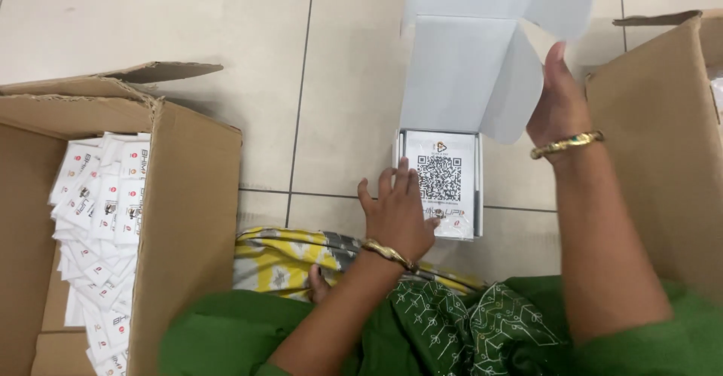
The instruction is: The person sorts and packages electronic device boxes and QR code stickers.
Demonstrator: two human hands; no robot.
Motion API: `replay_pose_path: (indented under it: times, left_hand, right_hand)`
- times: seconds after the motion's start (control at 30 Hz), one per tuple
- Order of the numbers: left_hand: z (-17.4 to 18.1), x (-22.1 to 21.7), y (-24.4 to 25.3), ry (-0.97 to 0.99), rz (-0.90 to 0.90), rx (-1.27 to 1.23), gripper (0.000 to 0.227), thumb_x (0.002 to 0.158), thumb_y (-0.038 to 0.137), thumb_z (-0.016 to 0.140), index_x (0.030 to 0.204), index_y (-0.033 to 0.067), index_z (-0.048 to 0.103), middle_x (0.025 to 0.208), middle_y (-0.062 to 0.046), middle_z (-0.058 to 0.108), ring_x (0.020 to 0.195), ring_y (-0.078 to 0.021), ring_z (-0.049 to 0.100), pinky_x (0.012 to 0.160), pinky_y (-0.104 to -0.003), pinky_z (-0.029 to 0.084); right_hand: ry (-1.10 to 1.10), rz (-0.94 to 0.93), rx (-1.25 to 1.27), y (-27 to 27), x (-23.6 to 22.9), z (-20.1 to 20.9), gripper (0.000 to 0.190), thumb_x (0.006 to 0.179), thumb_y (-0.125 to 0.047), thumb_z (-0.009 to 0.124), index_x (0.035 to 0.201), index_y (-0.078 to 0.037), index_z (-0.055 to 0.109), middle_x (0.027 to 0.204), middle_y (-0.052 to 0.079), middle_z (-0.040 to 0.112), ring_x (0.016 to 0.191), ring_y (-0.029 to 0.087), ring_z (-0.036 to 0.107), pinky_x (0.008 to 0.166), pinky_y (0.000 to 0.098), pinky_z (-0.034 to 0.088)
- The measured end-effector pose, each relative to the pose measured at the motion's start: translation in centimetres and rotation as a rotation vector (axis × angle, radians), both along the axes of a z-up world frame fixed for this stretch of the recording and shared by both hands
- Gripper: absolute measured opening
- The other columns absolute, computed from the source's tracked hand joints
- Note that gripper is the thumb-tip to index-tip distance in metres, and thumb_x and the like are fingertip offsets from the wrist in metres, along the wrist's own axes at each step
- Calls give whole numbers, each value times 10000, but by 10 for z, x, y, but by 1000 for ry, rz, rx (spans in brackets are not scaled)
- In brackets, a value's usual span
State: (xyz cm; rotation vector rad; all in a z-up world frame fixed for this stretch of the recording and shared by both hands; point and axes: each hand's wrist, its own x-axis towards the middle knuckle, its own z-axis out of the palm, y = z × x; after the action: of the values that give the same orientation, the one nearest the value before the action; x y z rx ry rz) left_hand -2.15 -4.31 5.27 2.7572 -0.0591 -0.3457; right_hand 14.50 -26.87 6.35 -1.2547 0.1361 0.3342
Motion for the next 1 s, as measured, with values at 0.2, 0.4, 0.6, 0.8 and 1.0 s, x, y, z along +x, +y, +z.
replay_pose_path:
  times: [0.2,0.4,0.6,0.8,1.0]
  left_hand:
    - [22,15,81,194,170,-230,779,790,473,833,1382,104,487,1347,-193,670,1173,-362,690,1021,-483,528]
    - [-4,34,61,-29,-43,-806,1218,696,201,922,1619,308,134,1429,-222,528,1212,-405,642,960,-477,570]
    - [-4,33,61,25,-107,-741,1132,682,151,901,1563,295,205,1264,-187,722,1166,-372,704,945,-456,582]
    - [-4,28,61,44,-105,-718,1115,709,196,920,1555,296,201,1302,-197,685,1122,-373,714,922,-455,591]
    - [8,27,58,116,-49,-688,1143,689,203,920,1557,319,184,1264,-186,709,1057,-350,753,876,-442,616]
  right_hand:
    - [-191,128,-521,-17,-80,10,745,773,-302,821,1426,-64,554,1359,73,638,1335,265,563,1017,486,491]
    - [-415,189,-676,-12,-113,8,708,815,-119,801,1480,-118,560,1359,34,668,1301,201,601,1054,387,495]
    - [-526,228,-734,-9,-122,14,719,830,-88,776,1496,-128,510,1374,51,654,1234,186,639,999,370,538]
    - [-621,225,-811,-13,-126,0,756,821,-82,780,1518,-113,489,1414,85,636,1252,196,633,1020,364,524]
    - [-650,225,-875,-11,-127,10,759,822,-103,804,1516,-112,498,1427,88,638,1244,203,644,1004,358,536]
